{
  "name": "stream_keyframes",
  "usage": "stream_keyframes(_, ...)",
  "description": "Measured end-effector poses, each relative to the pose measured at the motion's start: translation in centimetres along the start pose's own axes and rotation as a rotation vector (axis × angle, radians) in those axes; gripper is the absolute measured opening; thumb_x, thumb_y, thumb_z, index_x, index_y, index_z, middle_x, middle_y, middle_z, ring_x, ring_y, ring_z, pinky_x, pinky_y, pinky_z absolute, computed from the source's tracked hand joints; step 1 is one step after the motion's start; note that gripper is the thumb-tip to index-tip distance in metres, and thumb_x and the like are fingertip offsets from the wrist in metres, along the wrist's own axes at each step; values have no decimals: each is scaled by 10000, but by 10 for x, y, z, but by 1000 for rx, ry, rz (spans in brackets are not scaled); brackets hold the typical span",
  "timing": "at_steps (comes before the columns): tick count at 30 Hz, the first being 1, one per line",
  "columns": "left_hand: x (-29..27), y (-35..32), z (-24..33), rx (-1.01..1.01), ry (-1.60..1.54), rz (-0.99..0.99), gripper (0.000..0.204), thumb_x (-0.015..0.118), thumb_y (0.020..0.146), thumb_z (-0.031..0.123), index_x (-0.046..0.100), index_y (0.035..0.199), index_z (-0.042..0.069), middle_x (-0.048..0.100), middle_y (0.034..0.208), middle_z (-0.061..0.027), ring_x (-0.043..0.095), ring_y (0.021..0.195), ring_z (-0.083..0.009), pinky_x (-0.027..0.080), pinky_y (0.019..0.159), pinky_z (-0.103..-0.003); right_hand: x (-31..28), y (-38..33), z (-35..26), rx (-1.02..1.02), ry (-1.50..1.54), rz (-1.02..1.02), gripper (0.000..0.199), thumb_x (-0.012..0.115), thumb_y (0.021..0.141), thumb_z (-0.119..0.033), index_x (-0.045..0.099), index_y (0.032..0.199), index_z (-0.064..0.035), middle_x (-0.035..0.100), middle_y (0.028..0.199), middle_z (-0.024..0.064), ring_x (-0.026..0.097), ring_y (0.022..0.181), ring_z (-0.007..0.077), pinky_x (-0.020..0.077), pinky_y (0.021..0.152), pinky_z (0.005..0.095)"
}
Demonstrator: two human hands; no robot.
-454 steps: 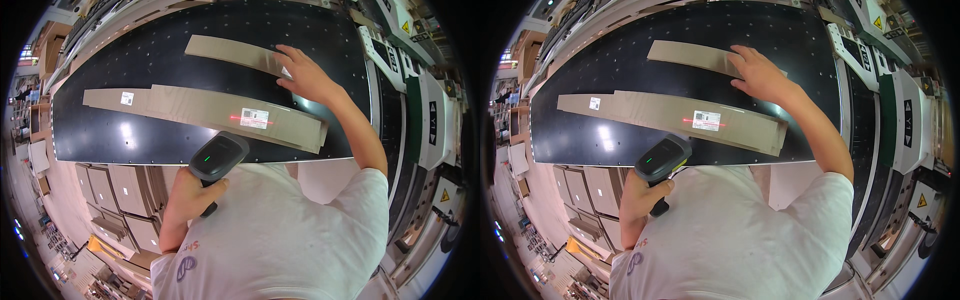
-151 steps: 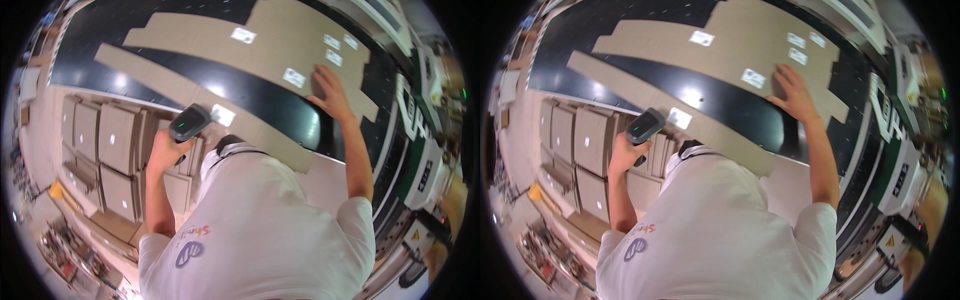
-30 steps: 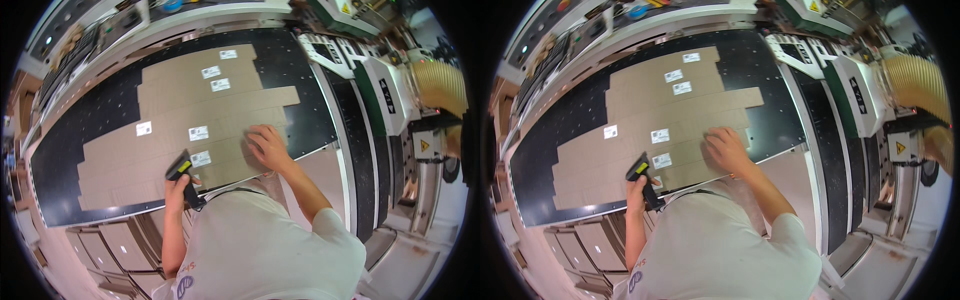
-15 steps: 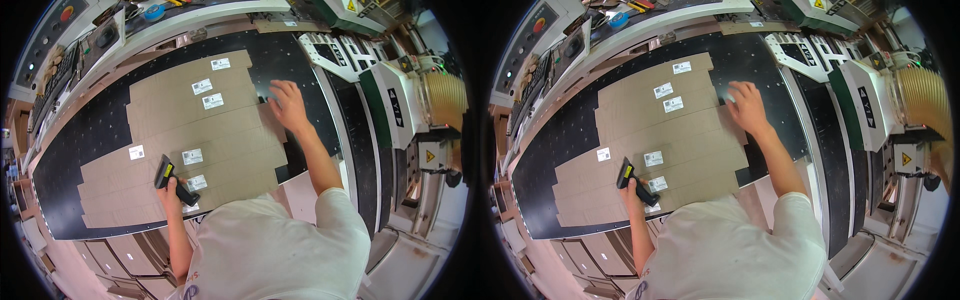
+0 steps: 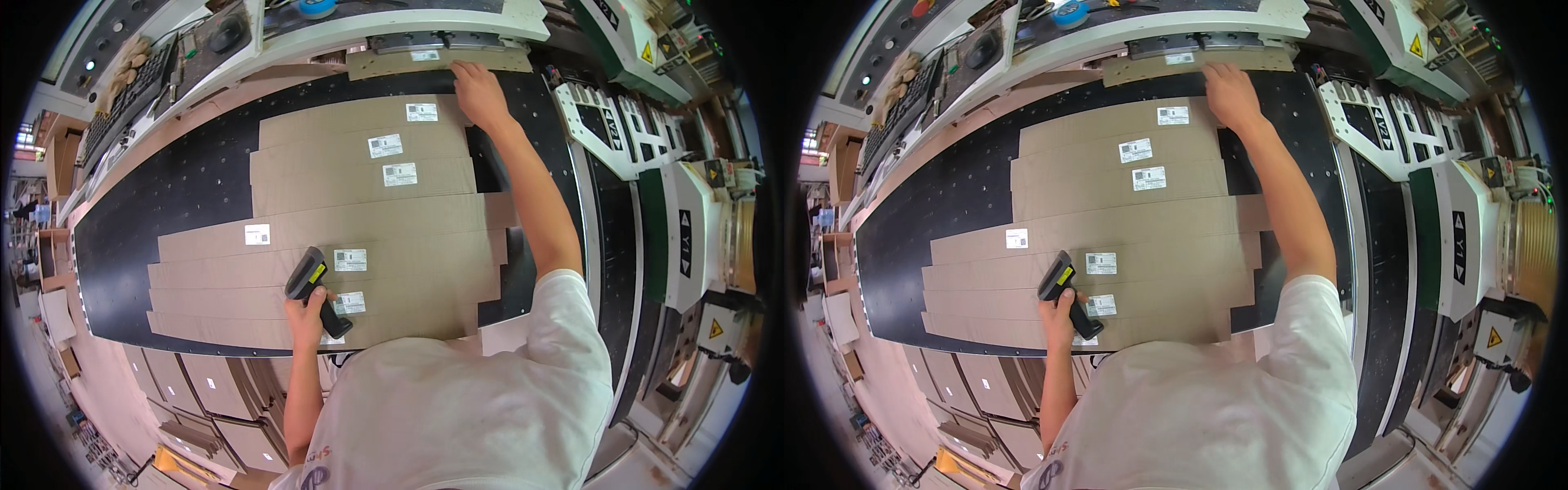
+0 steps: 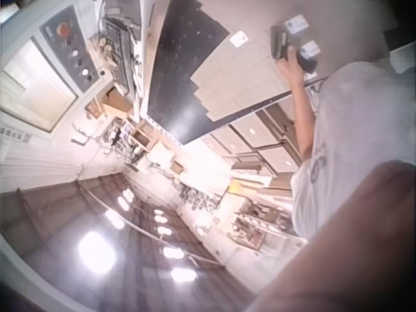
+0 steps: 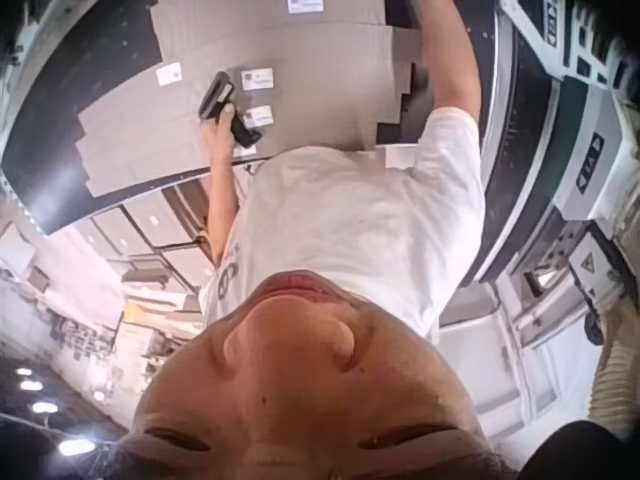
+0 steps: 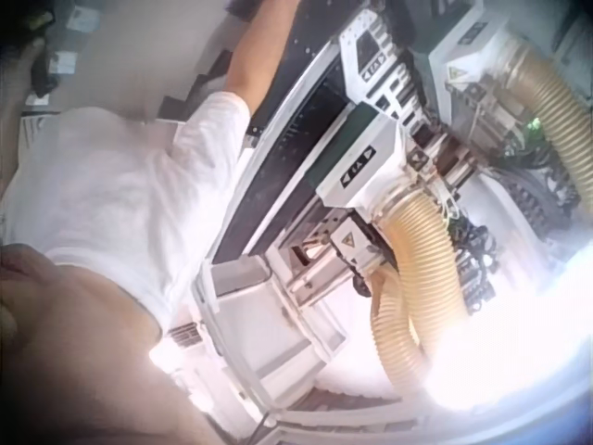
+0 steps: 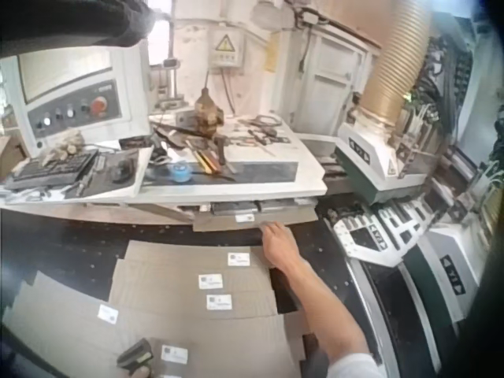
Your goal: The person scans barcodes on flat cardboard pieces using a handheld barcode scanner, then uses a yellow utility knife to cut along the edges of the pieces. The person repeatedly picks up, scans, and cuts the cardboard pieces on a workbench in a warehouse setting.
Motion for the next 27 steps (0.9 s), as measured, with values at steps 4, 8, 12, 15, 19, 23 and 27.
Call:
stream_keyframes(4, 1, 0, -1, -2, 4, -8, 217, 667, 956, 116, 668, 1076, -66, 710, 830, -95, 677, 751, -152, 539, 703, -305, 31, 22, -14, -26, -37, -1, 299, 561, 950, -100, 604, 1235, -21, 673, 1251, 170, 605, 1197, 365, 472, 1009, 485)
stream_keyframes(8, 2, 1, -2, 16, 13, -18, 212, 666, 949, 113, 675, 1057, -69, 720, 821, -96, 672, 750, -143, 533, 692, -300, 38, 18, -24, 113, -52, -199, 393, 573, 976, -136, 572, 1350, -16, 656, 1296, 207, 613, 1213, 382, 461, 1064, 489)
stream_keyframes(12, 0, -1, -2, -1, 24, 6, 199, 671, 946, 122, 686, 1025, -60, 725, 806, -92, 660, 743, -127, 524, 680, -297, 18, 21, -46, 53, -29, -359, 430, 604, 956, -154, 570, 1368, -37, 653, 1304, 202, 607, 1211, 384, 454, 1068, 490)
stream_keyframes(15, 5, -1, 1, -14, 4, 11, 187, 674, 946, 128, 691, 998, -51, 726, 801, -91, 647, 731, -117, 514, 669, -291, 21, 23, -18, -134, 35, -201, 599, 701, 911, -205, 532, 1477, -104, 585, 1457, 148, 494, 1372, 367, 420, 1137, 487)
stream_keyframes(19, 2, 0, 1, -38, 44, -4, 190, 672, 954, 146, 693, 963, -43, 725, 796, -86, 639, 721, -111, 506, 662, -287, 29, 47, -3, -123, 164, -512, 585, 700, 933, -273, 550, 1476, -116, 510, 1547, 152, 477, 1404, 409, 410, 1172, 469)
stream_keyframes(23, 0, 1, -1, 17, 81, -35, 302, 669, 955, 208, 657, 1109, -51, 700, 791, -94, 664, 734, -153, 514, 687, -304, 35, 46, -3, -128, 150, -476, 579, 690, 944, -293, 553, 1476, -110, 497, 1559, 160, 513, 1368, 426, 422, 1167, 463)
stream_keyframes(27, -1, 4, -4, -16, 109, -24, 281, 669, 957, 216, 657, 1050, -48, 700, 793, -101, 660, 720, -150, 509, 679, -296, 34, 49, 1, -203, 108, -499, 564, 702, 933, -269, 568, 1455, -101, 531, 1512, 166, 539, 1336, 421, 437, 1145, 475)
Point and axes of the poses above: each hand's wrist, its own y-axis towards the middle knuckle, its own x-axis out of the palm, z = x × y, the point moved 4 cm from there along y, towards the middle knuckle
